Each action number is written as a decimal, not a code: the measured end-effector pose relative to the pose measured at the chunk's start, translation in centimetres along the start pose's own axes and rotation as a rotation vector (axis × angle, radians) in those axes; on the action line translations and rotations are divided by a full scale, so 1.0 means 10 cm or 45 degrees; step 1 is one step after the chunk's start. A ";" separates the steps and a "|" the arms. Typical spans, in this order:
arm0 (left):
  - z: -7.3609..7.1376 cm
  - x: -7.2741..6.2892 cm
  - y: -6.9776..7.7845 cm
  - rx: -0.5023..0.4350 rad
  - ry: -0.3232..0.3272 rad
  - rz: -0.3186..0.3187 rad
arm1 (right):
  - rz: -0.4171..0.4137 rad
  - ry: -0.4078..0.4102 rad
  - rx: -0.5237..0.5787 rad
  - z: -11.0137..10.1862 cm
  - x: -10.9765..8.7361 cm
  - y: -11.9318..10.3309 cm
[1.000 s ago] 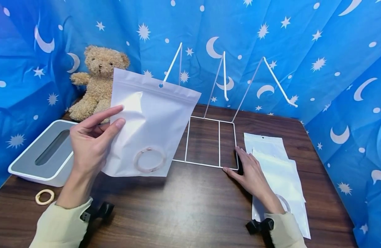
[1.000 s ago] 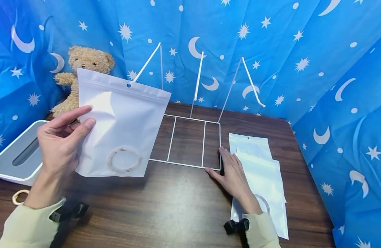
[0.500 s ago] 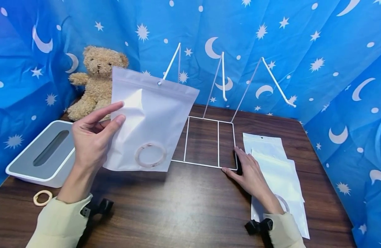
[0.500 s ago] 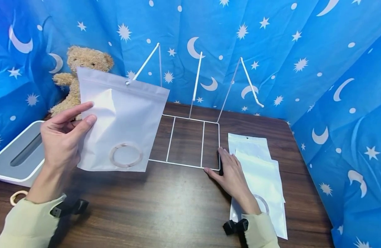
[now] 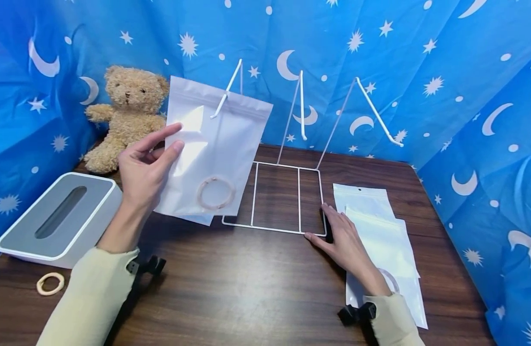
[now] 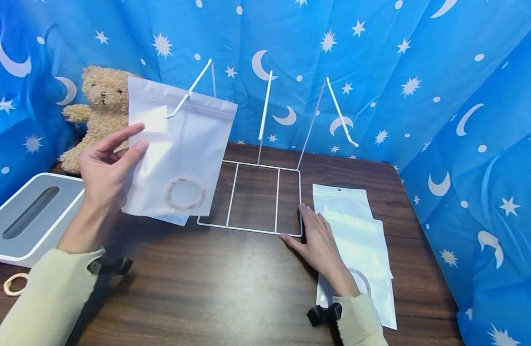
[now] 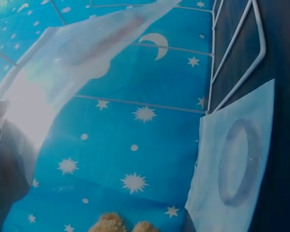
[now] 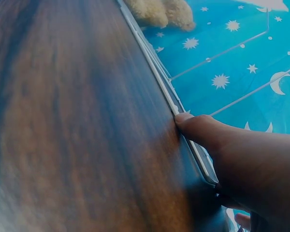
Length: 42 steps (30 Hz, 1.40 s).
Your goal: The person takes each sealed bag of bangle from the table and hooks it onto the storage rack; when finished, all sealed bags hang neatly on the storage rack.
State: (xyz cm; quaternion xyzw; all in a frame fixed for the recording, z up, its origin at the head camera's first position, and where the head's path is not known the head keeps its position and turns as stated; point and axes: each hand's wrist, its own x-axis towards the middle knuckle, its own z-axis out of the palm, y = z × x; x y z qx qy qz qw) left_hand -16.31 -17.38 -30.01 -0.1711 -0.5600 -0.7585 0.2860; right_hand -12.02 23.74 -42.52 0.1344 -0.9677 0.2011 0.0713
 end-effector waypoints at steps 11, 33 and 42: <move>0.24 0.41 -0.18 0.313 0.061 0.119 | 0.007 -0.036 0.030 0.06 0.04 -0.08; 0.08 0.47 -0.33 0.787 -0.179 0.344 | 0.025 -0.037 0.023 0.02 0.01 -0.08; -0.36 0.17 -0.50 1.279 -0.323 -0.145 | 0.010 -0.016 0.008 -0.01 0.00 -0.03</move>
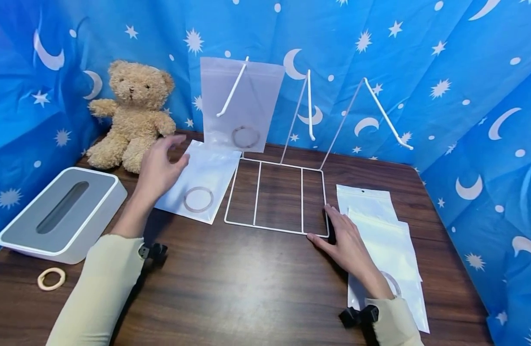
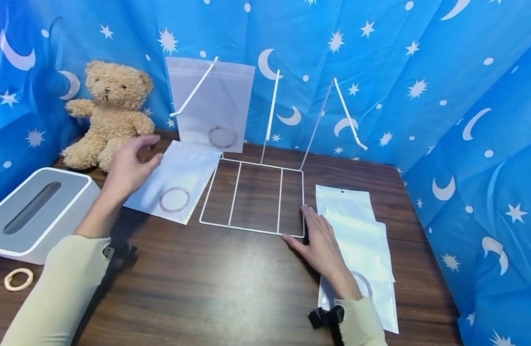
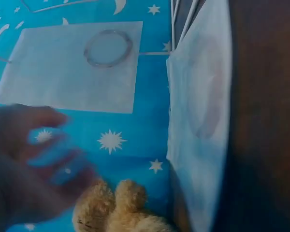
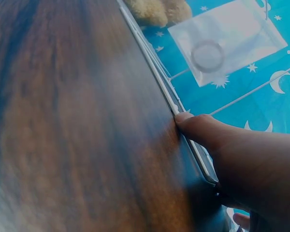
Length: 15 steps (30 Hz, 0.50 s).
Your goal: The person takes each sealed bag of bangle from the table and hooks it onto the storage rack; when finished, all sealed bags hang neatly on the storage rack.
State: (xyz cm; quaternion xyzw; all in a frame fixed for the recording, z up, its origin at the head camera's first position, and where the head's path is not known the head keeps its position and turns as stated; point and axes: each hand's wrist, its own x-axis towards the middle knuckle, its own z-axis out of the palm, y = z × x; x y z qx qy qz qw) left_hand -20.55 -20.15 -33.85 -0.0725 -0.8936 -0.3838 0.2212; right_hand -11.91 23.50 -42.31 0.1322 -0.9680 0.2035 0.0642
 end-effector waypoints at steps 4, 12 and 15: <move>0.03 -0.16 -0.10 0.232 -0.208 -0.256 | -0.009 0.009 -0.001 0.00 0.00 0.01; 0.19 -0.25 -0.24 0.502 -0.343 -0.421 | 0.027 -0.023 0.004 0.02 0.01 0.02; 0.23 -0.26 -0.28 0.536 -0.398 -0.433 | 0.030 -0.029 0.007 0.02 0.01 0.01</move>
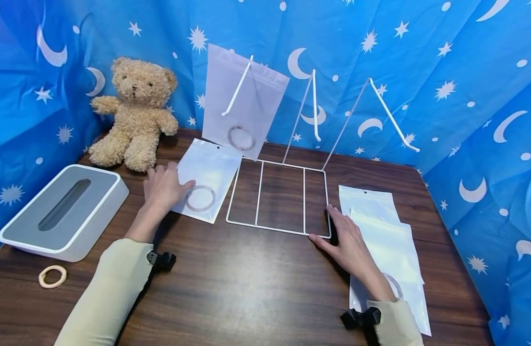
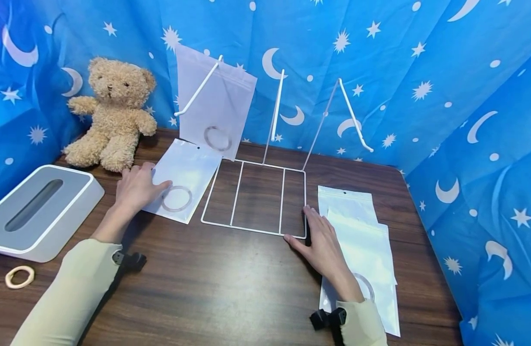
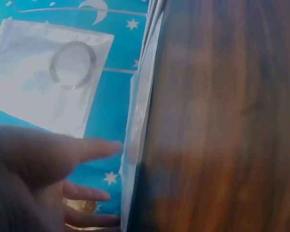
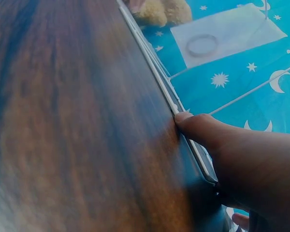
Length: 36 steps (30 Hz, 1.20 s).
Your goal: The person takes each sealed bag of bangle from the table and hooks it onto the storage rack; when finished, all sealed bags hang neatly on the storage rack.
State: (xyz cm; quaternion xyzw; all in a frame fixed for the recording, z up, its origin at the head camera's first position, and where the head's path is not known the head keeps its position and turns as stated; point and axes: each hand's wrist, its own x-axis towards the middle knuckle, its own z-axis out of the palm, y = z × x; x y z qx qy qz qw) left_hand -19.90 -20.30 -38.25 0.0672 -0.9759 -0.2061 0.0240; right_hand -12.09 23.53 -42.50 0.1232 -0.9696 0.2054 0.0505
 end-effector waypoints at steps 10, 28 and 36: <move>0.05 0.06 -0.11 -0.320 0.102 0.064 | -0.037 0.029 0.011 0.00 0.00 0.01; -0.61 -0.07 -0.19 -0.361 -0.481 0.235 | 0.017 -0.013 0.005 -0.01 0.00 0.00; -0.97 -0.40 0.12 -0.249 0.005 0.651 | -0.004 -0.008 0.018 -0.01 0.00 0.00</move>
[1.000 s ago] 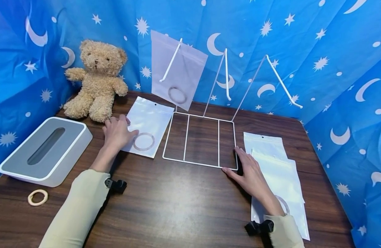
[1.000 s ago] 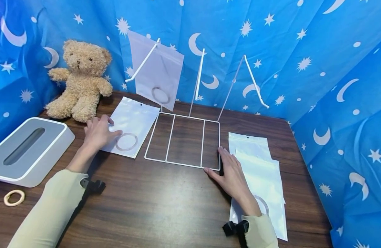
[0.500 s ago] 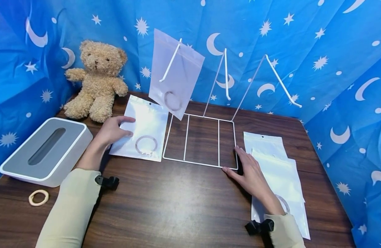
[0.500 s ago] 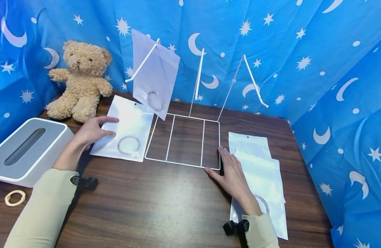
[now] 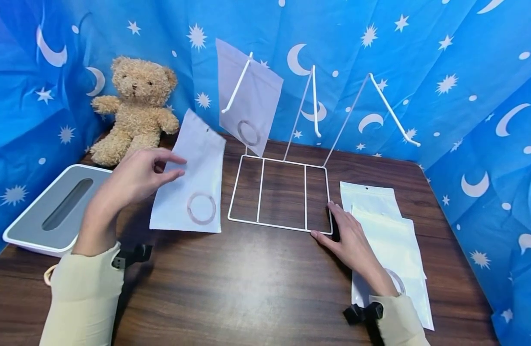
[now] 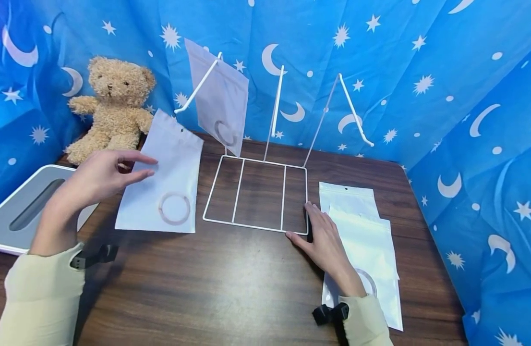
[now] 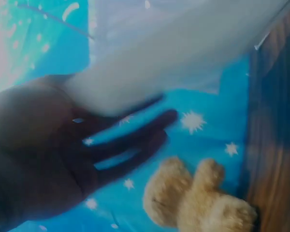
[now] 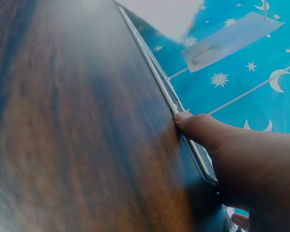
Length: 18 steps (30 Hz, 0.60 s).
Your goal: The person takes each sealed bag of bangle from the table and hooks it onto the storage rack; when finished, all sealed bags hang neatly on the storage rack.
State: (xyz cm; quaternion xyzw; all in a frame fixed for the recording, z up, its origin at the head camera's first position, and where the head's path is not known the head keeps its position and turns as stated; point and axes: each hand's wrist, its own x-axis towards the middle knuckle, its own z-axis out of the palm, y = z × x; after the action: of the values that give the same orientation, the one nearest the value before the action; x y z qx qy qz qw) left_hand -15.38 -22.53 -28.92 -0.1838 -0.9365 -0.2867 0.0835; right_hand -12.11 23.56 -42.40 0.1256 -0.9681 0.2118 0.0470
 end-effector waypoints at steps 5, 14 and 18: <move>0.02 0.00 0.21 -0.055 0.216 0.359 | -0.031 0.019 0.004 -0.01 -0.01 0.02; 0.03 -0.04 0.54 -0.517 0.116 0.607 | -0.038 0.033 -0.001 0.00 -0.01 0.04; 0.02 -0.07 0.78 -0.740 0.133 0.670 | -0.050 0.040 0.005 0.00 -0.01 0.05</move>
State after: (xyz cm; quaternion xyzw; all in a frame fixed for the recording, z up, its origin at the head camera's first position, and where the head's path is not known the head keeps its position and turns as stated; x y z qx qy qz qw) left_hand -11.74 -16.68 -25.30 -0.4185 -0.7318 -0.5177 0.1462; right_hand -12.11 23.98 -42.63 0.1411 -0.9642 0.2147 0.0662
